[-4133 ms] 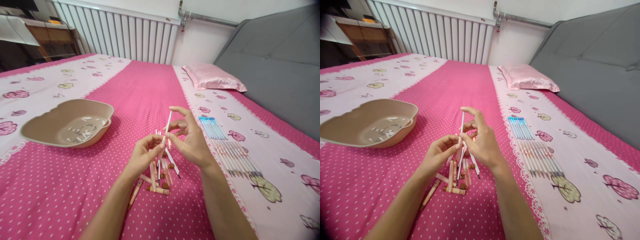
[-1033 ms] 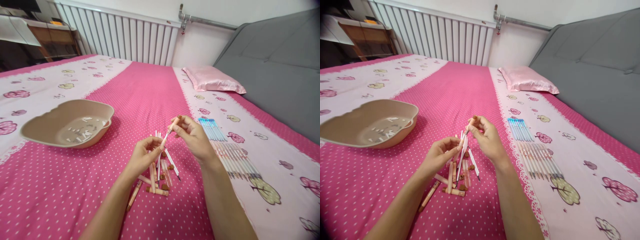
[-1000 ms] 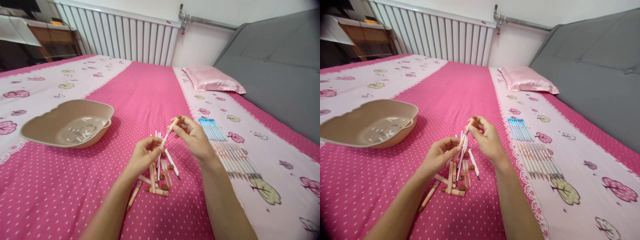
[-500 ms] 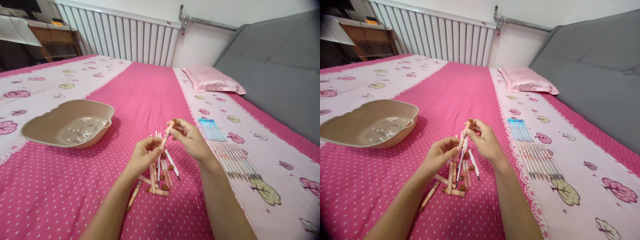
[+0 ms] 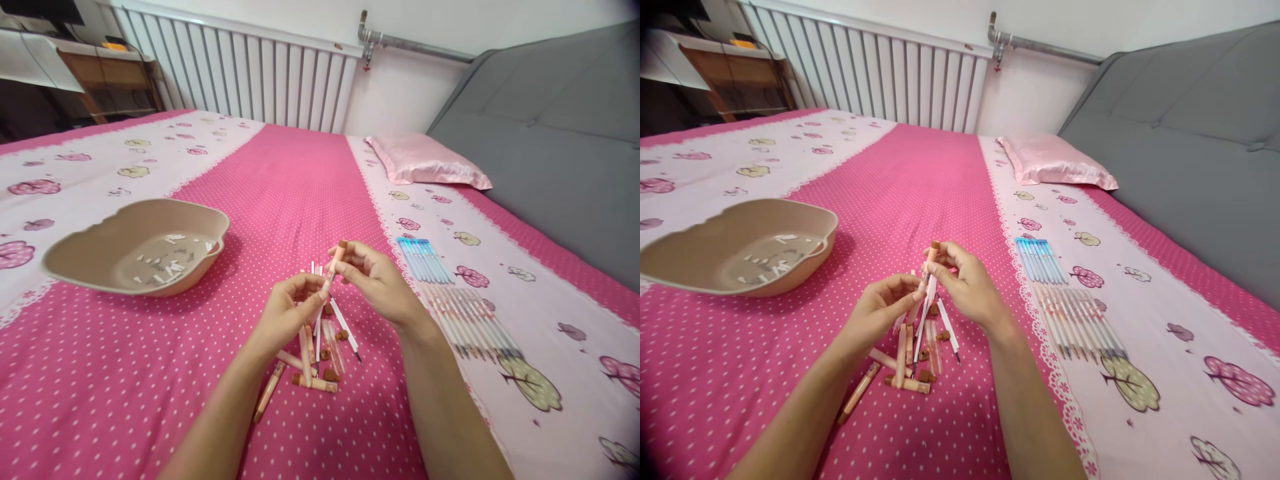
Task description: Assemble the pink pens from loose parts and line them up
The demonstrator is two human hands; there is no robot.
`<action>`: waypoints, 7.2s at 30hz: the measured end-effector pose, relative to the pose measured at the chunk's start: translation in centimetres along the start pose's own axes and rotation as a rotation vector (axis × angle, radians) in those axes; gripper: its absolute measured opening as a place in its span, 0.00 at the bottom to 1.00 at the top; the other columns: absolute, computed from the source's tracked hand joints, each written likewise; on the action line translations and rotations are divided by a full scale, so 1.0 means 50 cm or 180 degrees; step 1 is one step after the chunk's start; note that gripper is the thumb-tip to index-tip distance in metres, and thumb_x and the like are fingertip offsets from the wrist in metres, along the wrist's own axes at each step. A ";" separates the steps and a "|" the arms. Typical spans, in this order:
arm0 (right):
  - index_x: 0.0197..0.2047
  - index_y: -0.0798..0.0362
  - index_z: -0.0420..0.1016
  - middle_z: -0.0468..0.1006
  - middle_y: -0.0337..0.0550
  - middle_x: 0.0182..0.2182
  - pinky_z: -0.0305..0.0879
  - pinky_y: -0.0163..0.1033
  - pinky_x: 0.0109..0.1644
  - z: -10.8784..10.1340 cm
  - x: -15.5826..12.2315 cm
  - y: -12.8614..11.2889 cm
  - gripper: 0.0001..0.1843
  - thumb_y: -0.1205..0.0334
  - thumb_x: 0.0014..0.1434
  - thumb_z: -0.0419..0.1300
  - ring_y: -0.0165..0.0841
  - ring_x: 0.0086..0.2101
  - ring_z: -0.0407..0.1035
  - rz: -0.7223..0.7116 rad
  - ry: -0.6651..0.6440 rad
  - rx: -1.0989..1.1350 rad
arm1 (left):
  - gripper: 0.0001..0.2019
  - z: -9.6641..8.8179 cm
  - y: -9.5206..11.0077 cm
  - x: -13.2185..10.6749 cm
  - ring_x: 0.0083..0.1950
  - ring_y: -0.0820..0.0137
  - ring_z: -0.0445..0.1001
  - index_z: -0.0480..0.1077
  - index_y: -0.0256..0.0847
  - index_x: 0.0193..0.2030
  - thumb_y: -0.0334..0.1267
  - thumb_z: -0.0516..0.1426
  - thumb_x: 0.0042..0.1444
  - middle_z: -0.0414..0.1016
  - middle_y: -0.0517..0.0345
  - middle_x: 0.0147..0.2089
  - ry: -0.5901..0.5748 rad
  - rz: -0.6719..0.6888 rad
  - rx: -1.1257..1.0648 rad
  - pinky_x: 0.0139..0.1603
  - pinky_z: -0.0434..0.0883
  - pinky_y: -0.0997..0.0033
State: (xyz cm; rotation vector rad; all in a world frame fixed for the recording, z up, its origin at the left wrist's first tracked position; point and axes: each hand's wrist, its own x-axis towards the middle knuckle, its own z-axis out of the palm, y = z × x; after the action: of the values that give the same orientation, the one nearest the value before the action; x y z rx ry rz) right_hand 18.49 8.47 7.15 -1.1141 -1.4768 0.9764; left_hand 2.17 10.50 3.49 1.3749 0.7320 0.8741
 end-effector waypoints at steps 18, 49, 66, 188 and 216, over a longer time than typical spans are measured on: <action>0.44 0.52 0.69 0.76 0.43 0.39 0.67 0.43 0.48 -0.002 -0.002 0.003 0.11 0.61 0.57 0.59 0.33 0.42 0.71 0.0200 -0.0186 0.0156 | 0.13 0.003 0.009 -0.003 0.37 0.71 0.72 0.73 0.37 0.42 0.42 0.59 0.52 0.75 0.55 0.37 -0.0055 -0.0050 -0.0116 0.39 0.68 0.72; 0.39 0.52 0.73 0.75 0.41 0.35 0.67 0.43 0.46 0.001 0.000 0.006 0.13 0.58 0.50 0.65 0.32 0.37 0.71 0.0314 0.0085 -0.0015 | 0.13 0.002 0.005 0.000 0.36 0.70 0.73 0.71 0.35 0.38 0.41 0.62 0.48 0.75 0.53 0.36 0.0171 -0.0013 0.0002 0.39 0.70 0.70; 0.35 0.53 0.70 0.74 0.41 0.34 0.65 0.41 0.44 0.001 -0.005 -0.008 0.06 0.60 0.55 0.60 0.32 0.37 0.70 0.0336 -0.0147 -0.0214 | 0.13 -0.003 -0.003 0.002 0.33 0.71 0.73 0.71 0.35 0.39 0.41 0.62 0.49 0.74 0.55 0.34 0.0051 0.0038 -0.0034 0.37 0.70 0.71; 0.50 0.52 0.69 0.76 0.41 0.34 0.65 0.46 0.51 0.007 -0.003 0.001 0.27 0.60 0.46 0.69 0.34 0.39 0.71 0.0726 0.0213 0.0455 | 0.13 0.003 0.010 -0.005 0.38 0.70 0.72 0.73 0.37 0.41 0.42 0.61 0.51 0.75 0.54 0.37 -0.0115 -0.0132 -0.0287 0.40 0.68 0.71; 0.47 0.52 0.70 0.75 0.38 0.30 0.65 0.43 0.46 0.009 -0.004 -0.004 0.25 0.60 0.45 0.69 0.32 0.35 0.72 0.0770 0.0118 0.0597 | 0.11 -0.001 0.006 -0.004 0.33 0.75 0.71 0.73 0.37 0.38 0.40 0.62 0.50 0.74 0.58 0.32 -0.0107 -0.0137 -0.0378 0.37 0.68 0.74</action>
State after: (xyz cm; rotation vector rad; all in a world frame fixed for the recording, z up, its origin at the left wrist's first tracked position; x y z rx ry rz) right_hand 18.04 8.21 7.23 -1.1837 -1.2117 1.2282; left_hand 2.00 10.36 3.77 1.2614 0.6710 0.8453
